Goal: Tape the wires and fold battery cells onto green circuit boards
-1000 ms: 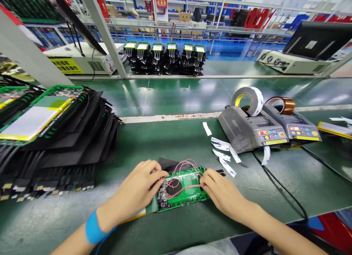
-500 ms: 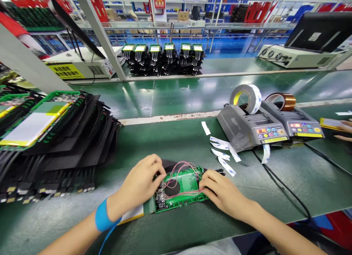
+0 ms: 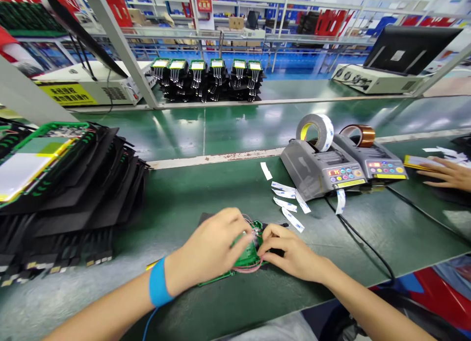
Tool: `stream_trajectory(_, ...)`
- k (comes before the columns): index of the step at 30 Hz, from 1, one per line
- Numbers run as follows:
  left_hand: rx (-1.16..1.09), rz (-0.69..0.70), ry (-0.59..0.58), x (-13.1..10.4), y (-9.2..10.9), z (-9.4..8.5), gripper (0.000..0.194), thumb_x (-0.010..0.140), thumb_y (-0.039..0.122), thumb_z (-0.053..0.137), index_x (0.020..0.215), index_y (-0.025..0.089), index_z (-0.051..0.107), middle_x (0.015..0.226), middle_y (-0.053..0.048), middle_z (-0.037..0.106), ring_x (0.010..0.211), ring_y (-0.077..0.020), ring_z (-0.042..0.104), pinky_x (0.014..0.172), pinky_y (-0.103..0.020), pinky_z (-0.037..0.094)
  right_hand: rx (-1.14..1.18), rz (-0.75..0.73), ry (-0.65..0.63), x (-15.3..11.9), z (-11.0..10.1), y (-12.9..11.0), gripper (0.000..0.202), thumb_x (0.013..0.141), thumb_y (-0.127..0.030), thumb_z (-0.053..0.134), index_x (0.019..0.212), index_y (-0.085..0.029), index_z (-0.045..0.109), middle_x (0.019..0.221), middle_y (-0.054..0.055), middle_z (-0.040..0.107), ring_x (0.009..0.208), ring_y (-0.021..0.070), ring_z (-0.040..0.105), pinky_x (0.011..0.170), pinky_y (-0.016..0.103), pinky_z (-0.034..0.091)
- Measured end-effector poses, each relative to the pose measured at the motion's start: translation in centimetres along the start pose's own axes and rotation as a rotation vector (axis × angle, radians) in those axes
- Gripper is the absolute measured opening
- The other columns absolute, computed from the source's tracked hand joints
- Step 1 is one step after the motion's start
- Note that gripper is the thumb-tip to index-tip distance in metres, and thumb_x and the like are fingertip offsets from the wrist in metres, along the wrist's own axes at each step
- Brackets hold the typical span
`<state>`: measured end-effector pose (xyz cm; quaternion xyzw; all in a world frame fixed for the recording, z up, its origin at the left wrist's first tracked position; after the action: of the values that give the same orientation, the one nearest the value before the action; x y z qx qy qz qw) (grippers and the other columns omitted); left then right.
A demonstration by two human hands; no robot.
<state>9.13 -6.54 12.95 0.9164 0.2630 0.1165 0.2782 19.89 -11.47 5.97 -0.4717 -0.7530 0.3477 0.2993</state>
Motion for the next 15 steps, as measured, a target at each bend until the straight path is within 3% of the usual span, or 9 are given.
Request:
stream_trajectory(3, -0.019, -0.033, -0.248, -0.7, 0.9, 3.2, 0.021, 0.085, 0.040, 0.061, 0.091, 0.020, 0.059, 0.094, -0.002, 0.059, 0.086, -0.0180, 0.057, 0.075, -0.030, 0.045, -0.007, -0.037, -0.022, 0.2, 0.0, -0.6, 0.008, 0.092, -0.021, 0.057, 0.090, -0.020, 0.065, 0.098, 0.004, 0.058, 0.094, 0.0143, 0.055, 0.085, 0.028, 0.044)
stream_trajectory(6, -0.127, -0.149, -0.340, -2.3, -0.9, 4.5, 0.012, 0.089, 0.031, 0.056, 0.081, 0.021, 0.056, 0.078, 0.004, 0.059, 0.072, -0.0128, 0.056, 0.064, -0.024, 0.043, -0.052, -0.010, -0.059, 0.4, 0.3, -0.5, 0.011, 0.095, -0.021, 0.051, 0.090, -0.021, 0.061, 0.090, 0.002, 0.061, 0.088, 0.0145, 0.055, 0.081, 0.029, 0.044)
stream_trajectory(9, -0.188, -0.220, -0.237, -3.8, -3.4, 3.6, 0.017, 0.095, 0.030, 0.045, 0.087, 0.023, 0.059, 0.078, 0.005, 0.059, 0.069, -0.0106, 0.056, 0.062, -0.021, 0.043, -0.048, 0.077, -0.054, 0.3, 0.3, 0.3, 0.007, 0.093, -0.019, 0.052, 0.095, -0.020, 0.058, 0.086, 0.002, 0.060, 0.081, 0.0138, 0.053, 0.073, 0.026, 0.044)
stream_trajectory(13, -0.079, -0.075, -0.030, -6.0, -4.5, 1.9, 0.026, 0.097, 0.023, 0.040, 0.112, 0.029, 0.061, 0.089, 0.002, 0.061, 0.078, -0.0101, 0.060, 0.068, -0.019, 0.046, 0.038, 0.094, -0.026, 0.4, 0.2, 0.9, 0.009, 0.089, -0.016, 0.055, 0.097, -0.018, 0.059, 0.093, 0.003, 0.061, 0.077, 0.0117, 0.054, 0.071, 0.024, 0.046)
stream_trajectory(15, 0.000, -0.004, -0.030, -7.0, -4.3, 2.2, 0.032, 0.096, 0.018, 0.039, 0.118, 0.031, 0.058, 0.090, 0.002, 0.062, 0.078, -0.0102, 0.060, 0.068, -0.018, 0.047, -0.002, 0.032, -0.054, 0.5, 0.1, 0.6, 0.009, 0.091, -0.017, 0.054, 0.093, -0.018, 0.062, 0.085, 0.002, 0.062, 0.076, 0.0127, 0.052, 0.070, 0.025, 0.044)
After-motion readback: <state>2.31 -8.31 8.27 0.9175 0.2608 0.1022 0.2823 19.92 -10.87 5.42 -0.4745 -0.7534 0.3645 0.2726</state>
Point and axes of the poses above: each hand's wrist, its own x-axis towards the middle knuckle, its own z-axis out of the palm, y = z × x, the point moved 9 cm from there along x, towards the middle knuckle
